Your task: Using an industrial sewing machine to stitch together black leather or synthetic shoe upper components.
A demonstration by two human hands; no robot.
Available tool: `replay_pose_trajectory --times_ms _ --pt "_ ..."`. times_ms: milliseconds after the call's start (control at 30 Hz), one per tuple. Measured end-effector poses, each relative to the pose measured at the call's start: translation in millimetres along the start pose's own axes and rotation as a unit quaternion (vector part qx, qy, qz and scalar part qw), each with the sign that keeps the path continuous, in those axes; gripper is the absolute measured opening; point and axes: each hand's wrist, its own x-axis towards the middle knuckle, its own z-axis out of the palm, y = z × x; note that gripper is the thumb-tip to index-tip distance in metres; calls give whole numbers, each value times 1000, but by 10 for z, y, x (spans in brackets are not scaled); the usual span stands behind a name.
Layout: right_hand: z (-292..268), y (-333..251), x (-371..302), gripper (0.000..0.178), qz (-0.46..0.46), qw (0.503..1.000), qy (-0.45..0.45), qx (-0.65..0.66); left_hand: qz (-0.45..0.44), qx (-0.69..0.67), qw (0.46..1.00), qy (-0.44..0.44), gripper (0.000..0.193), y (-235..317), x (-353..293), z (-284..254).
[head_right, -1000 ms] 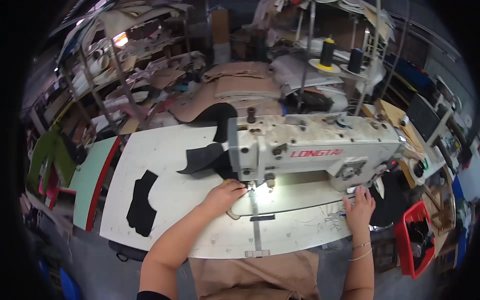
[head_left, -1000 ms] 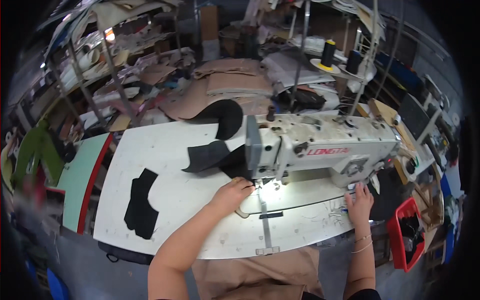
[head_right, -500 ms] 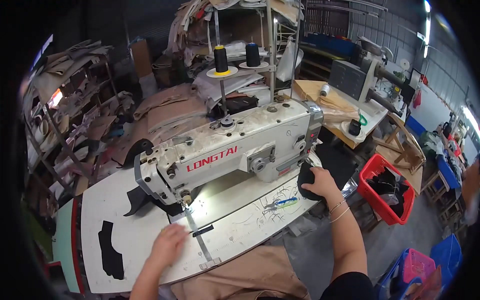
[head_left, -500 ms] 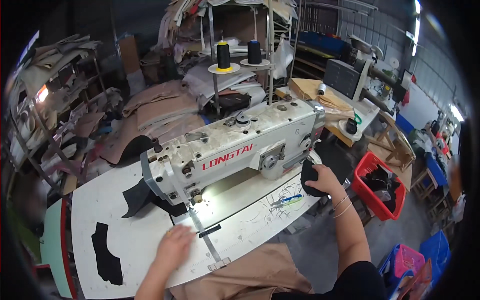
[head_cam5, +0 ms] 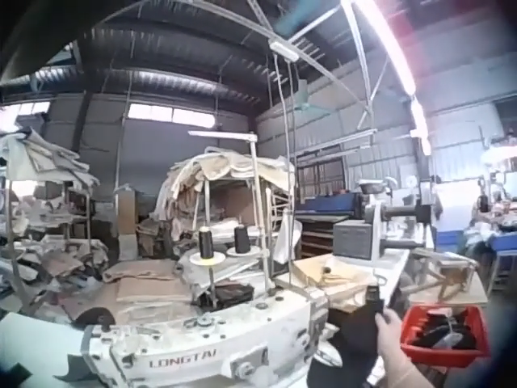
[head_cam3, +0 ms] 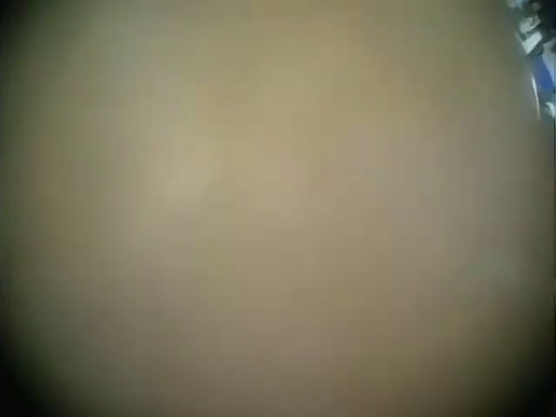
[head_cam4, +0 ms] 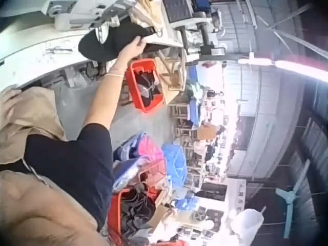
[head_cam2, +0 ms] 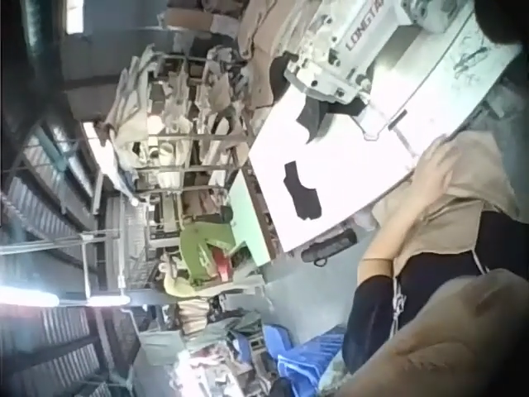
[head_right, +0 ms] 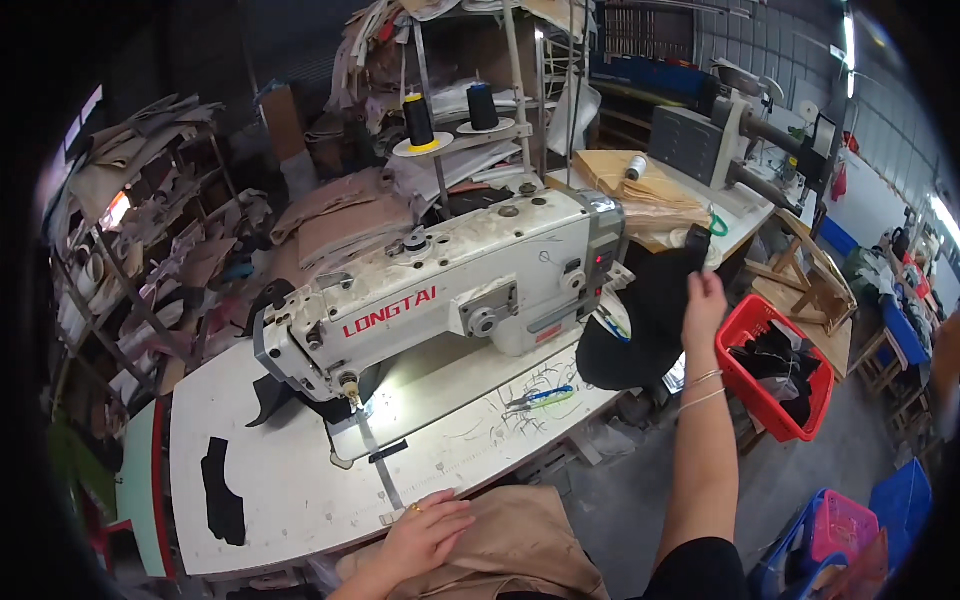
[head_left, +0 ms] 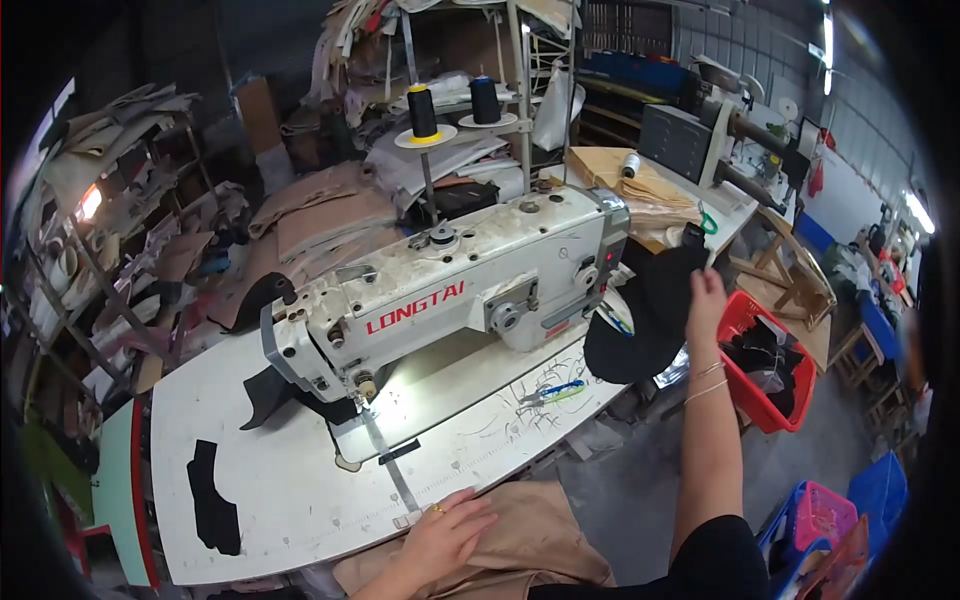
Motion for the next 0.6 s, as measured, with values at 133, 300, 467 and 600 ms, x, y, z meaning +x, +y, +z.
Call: replay_pose_trajectory --times_ms 133,300,467,600 --pt "-16 -962 35 10 107 938 -83 320 -22 -125 992 1 31 37 110 64" --pt "305 -1944 -1408 12 32 914 -405 -23 -220 -520 823 64 39 89 428 98" --pt "713 -2010 -3011 21 -265 724 -630 89 -409 -532 741 6 31 -274 317 64" --pt "829 -1959 -3173 38 -232 736 -616 158 -385 -397 818 157 34 -306 -233 -6"
